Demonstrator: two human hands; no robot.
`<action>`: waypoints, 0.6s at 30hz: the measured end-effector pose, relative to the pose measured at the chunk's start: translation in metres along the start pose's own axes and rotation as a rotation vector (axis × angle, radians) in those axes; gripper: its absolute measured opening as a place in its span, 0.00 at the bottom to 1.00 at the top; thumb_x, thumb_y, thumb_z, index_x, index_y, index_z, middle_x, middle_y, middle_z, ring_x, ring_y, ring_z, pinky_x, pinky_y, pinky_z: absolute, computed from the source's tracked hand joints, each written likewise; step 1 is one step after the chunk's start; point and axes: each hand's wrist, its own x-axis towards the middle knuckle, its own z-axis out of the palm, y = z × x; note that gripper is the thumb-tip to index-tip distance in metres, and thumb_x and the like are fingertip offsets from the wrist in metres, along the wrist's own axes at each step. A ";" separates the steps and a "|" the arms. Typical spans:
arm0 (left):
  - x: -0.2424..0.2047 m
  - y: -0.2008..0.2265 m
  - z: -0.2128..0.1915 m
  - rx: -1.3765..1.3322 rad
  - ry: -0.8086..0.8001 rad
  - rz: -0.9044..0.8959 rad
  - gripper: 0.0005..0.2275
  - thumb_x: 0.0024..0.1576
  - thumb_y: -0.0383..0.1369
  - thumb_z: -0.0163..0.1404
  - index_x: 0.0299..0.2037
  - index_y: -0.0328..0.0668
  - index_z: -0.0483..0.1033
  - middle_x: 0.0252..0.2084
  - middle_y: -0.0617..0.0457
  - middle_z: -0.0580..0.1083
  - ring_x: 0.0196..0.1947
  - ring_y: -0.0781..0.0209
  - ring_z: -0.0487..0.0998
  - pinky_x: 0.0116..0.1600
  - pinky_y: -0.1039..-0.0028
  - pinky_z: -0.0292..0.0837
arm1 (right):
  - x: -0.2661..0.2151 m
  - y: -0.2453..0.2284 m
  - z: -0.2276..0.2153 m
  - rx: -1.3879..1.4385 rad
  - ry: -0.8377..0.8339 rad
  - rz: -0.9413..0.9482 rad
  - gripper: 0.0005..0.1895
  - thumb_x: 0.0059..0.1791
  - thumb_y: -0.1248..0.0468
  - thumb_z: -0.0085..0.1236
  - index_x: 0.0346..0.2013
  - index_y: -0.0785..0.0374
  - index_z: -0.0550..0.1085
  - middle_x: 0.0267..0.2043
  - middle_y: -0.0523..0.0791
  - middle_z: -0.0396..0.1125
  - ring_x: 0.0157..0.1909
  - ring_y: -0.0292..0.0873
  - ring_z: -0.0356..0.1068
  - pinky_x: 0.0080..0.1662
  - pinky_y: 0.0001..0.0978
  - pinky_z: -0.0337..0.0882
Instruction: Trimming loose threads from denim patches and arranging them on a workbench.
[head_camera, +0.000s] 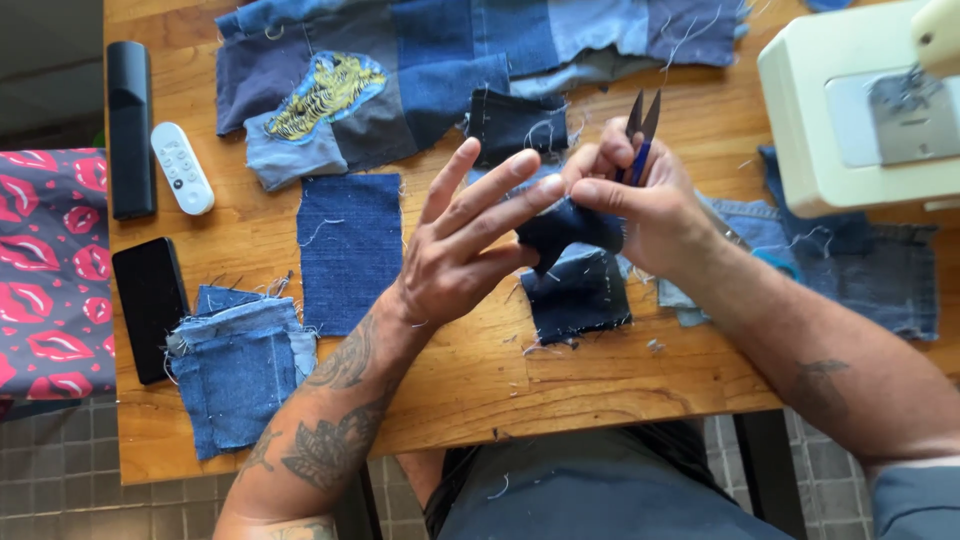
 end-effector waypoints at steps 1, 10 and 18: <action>0.002 0.000 -0.002 0.012 0.007 0.002 0.09 0.71 0.32 0.47 0.38 0.41 0.76 0.66 0.44 0.69 0.69 0.40 0.69 0.76 0.39 0.53 | 0.001 0.000 -0.001 -0.006 -0.013 0.000 0.21 0.49 0.75 0.61 0.35 0.53 0.57 0.39 0.51 0.71 0.39 0.43 0.71 0.44 0.33 0.73; 0.025 0.015 -0.029 0.002 0.002 0.112 0.03 0.70 0.26 0.48 0.48 0.35 0.73 0.64 0.42 0.70 0.66 0.35 0.71 0.72 0.47 0.68 | 0.006 0.010 -0.021 -0.104 0.160 -0.149 0.23 0.47 0.76 0.65 0.33 0.54 0.57 0.36 0.51 0.73 0.38 0.41 0.73 0.47 0.28 0.72; 0.014 0.071 -0.118 -0.347 -0.069 -0.463 0.09 0.60 0.18 0.59 0.46 0.35 0.74 0.43 0.46 0.79 0.40 0.54 0.84 0.47 0.68 0.81 | 0.006 0.023 -0.014 -0.416 0.272 -0.066 0.18 0.62 0.69 0.52 0.37 0.51 0.54 0.37 0.54 0.71 0.27 0.46 0.73 0.27 0.26 0.71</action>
